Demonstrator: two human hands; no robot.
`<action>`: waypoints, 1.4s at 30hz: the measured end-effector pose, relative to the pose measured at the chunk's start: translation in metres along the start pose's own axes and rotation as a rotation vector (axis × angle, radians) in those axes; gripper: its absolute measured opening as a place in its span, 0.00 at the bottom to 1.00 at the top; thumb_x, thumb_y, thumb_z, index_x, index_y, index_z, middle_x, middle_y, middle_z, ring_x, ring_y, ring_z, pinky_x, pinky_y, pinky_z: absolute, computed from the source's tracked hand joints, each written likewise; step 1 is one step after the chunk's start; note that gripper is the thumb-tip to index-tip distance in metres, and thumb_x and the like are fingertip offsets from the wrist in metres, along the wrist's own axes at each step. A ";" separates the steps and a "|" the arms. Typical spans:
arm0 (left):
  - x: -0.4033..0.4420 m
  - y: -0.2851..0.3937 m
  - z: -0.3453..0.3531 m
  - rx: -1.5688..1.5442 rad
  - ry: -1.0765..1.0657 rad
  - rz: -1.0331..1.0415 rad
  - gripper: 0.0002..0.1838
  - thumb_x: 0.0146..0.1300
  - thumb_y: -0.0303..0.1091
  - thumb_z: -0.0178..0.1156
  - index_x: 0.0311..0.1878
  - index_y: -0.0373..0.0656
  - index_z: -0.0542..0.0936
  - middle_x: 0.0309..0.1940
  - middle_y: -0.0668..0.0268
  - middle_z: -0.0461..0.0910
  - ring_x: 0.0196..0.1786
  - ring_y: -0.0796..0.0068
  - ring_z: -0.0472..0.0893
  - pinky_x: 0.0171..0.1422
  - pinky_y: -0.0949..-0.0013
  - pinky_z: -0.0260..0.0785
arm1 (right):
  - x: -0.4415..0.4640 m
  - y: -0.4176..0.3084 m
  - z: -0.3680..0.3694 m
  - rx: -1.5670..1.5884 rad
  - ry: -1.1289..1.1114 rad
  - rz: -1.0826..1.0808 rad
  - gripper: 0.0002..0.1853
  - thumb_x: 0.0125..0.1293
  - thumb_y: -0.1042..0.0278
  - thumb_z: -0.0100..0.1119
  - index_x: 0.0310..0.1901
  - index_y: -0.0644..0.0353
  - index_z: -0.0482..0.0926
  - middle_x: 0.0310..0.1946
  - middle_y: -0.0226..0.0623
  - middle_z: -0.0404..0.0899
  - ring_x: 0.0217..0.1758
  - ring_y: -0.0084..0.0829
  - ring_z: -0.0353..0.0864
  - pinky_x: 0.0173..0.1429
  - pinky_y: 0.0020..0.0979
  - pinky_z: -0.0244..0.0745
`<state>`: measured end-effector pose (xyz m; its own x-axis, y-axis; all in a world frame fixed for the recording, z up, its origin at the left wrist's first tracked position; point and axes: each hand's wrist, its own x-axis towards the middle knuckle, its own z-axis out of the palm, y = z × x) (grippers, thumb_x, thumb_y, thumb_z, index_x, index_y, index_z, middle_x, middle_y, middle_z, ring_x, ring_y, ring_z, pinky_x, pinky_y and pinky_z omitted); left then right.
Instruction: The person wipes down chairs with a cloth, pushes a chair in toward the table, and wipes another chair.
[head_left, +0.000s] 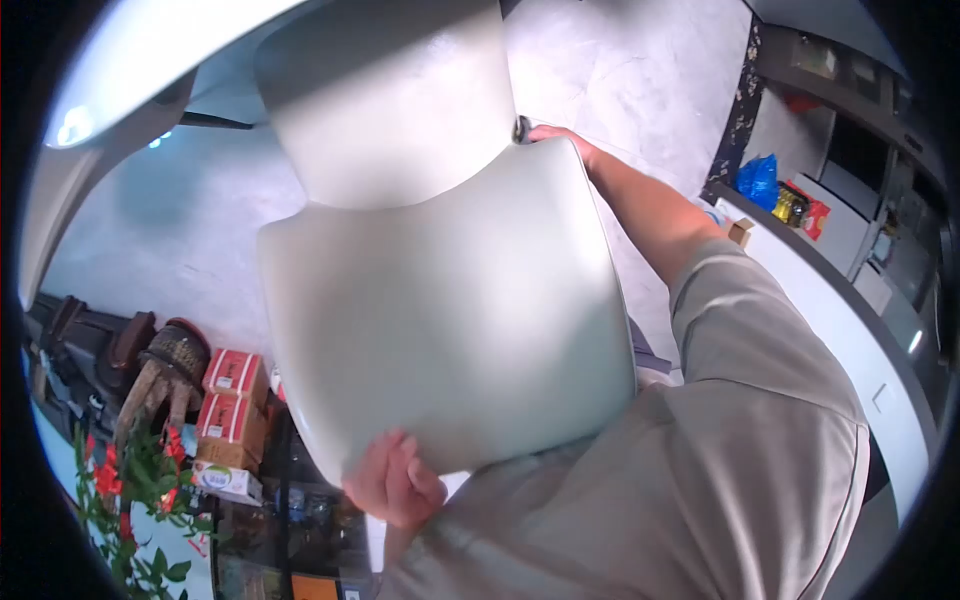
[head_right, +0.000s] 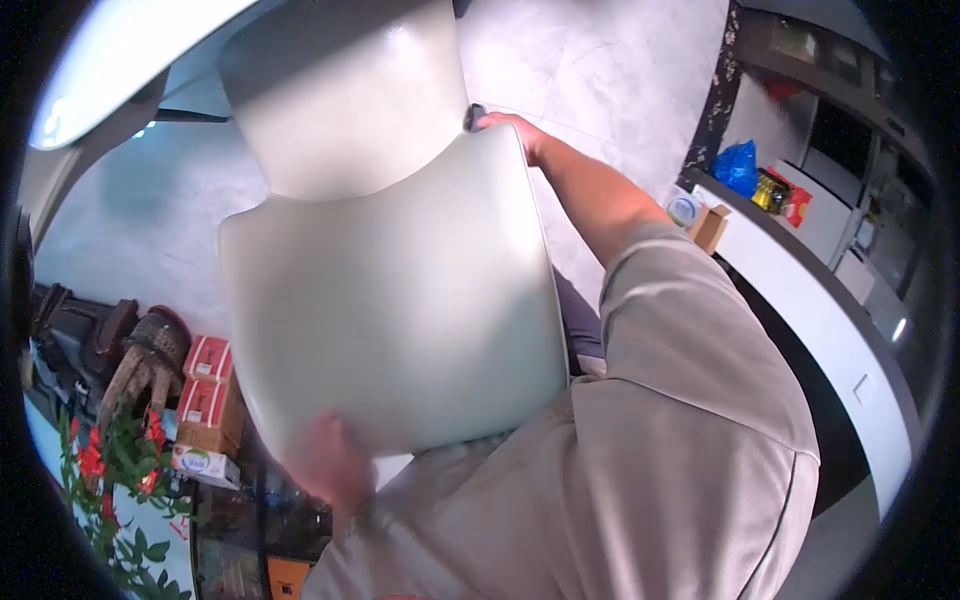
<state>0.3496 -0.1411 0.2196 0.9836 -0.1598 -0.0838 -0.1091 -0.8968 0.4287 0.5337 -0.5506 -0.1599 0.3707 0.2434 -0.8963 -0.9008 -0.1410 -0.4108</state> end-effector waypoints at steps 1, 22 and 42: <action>0.000 0.004 -0.003 0.028 -0.004 0.013 0.11 0.72 0.33 0.58 0.40 0.39 0.87 0.38 0.57 0.89 0.36 0.59 0.86 0.36 0.61 0.75 | -0.012 0.008 0.003 0.168 -0.002 -0.127 0.19 0.74 0.54 0.59 0.56 0.62 0.80 0.45 0.38 0.84 0.44 0.30 0.84 0.52 0.34 0.82; 0.022 0.008 0.003 -0.063 0.198 -0.049 0.07 0.65 0.30 0.68 0.43 0.42 0.89 0.41 0.60 0.88 0.43 0.60 0.85 0.49 0.62 0.77 | -0.307 -0.017 0.112 0.115 0.230 -0.213 0.38 0.75 0.38 0.58 0.58 0.76 0.81 0.52 0.50 0.86 0.52 0.36 0.86 0.60 0.36 0.78; 0.048 -0.136 -0.007 -1.531 -0.162 -0.859 0.30 0.69 0.34 0.67 0.68 0.26 0.71 0.62 0.46 0.78 0.62 0.47 0.82 0.65 0.43 0.81 | -0.356 -0.048 0.210 0.520 0.364 -0.426 0.25 0.61 0.65 0.75 0.50 0.82 0.81 0.45 0.53 0.86 0.42 0.41 0.89 0.47 0.41 0.85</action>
<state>0.4126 -0.0234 0.1639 0.6520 -0.0143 -0.7581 0.6985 0.4001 0.5933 0.3978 -0.4286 0.2143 0.6799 -0.1687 -0.7136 -0.6204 0.3864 -0.6824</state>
